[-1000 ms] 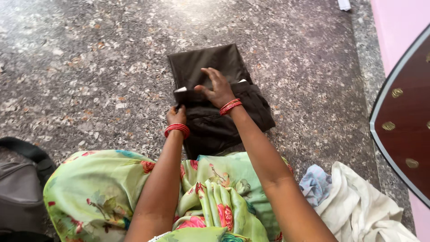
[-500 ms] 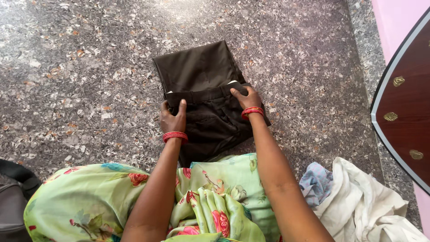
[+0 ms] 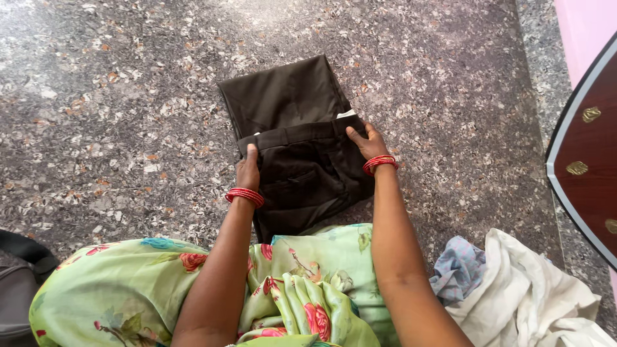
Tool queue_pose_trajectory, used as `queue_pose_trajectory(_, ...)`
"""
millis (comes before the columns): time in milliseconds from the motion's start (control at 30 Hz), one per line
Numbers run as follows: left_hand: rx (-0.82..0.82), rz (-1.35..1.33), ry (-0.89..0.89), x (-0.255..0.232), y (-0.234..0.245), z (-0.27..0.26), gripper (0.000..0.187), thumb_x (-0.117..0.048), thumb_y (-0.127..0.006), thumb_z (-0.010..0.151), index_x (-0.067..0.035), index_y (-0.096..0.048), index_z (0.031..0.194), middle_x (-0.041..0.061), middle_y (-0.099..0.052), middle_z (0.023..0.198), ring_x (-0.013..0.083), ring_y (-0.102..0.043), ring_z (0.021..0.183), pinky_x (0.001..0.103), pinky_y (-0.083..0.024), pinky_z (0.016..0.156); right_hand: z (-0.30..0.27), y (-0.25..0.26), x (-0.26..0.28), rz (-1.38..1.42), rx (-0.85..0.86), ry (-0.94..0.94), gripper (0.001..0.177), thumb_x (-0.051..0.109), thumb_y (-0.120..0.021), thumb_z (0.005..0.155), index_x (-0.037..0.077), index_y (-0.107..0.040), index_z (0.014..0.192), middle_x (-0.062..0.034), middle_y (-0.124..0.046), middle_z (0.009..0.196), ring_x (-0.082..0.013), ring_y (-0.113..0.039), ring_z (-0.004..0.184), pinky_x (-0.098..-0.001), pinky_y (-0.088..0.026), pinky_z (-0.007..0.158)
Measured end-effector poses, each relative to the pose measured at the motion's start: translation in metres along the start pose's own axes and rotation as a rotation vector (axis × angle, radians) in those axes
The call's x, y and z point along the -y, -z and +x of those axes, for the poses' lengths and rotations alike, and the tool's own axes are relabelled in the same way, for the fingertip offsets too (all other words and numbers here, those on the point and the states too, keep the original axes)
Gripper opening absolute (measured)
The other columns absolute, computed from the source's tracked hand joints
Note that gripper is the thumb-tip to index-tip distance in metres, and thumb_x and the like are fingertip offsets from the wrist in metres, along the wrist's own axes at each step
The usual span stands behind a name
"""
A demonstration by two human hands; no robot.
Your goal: The person folds a pair of trousers and a shirt by hand on the floor.
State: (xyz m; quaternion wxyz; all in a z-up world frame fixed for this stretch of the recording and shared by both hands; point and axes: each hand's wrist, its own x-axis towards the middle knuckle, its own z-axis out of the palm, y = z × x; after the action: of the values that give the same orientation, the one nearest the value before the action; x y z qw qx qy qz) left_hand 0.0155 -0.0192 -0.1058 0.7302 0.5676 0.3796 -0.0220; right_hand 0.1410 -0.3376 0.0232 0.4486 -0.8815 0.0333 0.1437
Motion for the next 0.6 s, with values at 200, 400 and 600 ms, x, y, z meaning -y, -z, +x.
queue_pose_trajectory(200,-0.074,-0.228,-0.26,-0.058,0.003,-0.039,0.043,-0.026,-0.076,0.09,-0.009,-0.055,0.123,0.006,-0.073,0.107,0.0143,-0.071,0.094,0.031,-0.058,0.087,0.0,-0.005,0.006,-0.155,-0.095,-0.038,0.086,0.069,-0.07,0.084,0.008,-0.056,0.144,-0.0175,-0.06,0.141,-0.0319,-0.055,0.131,-0.0443,-0.044,0.108)
queue_pose_trajectory(400,0.312,-0.564,0.178,-0.094,0.008,-0.057,0.032,-0.017,-0.075,0.092,-0.002,-0.067,0.12,0.007,-0.075,0.104,0.0182,-0.073,0.089,0.035,-0.062,0.083,-0.005,-0.019,0.008,-0.011,-0.204,-0.008,0.074,0.061,-0.073,0.083,0.004,-0.066,0.13,-0.0155,-0.074,0.123,-0.0283,-0.071,0.118,-0.0391,-0.053,0.102)
queue_pose_trajectory(600,0.188,-0.269,0.171,-0.088,0.014,-0.047,0.033,-0.024,-0.081,0.092,0.001,-0.076,0.114,0.007,-0.078,0.099,0.0172,-0.071,0.084,0.033,-0.059,0.08,-0.001,-0.022,-0.004,-0.138,-0.275,-0.074,0.059,0.049,-0.075,0.085,0.008,-0.066,0.127,-0.0153,-0.076,0.115,-0.0283,-0.073,0.108,-0.0375,-0.054,0.095)
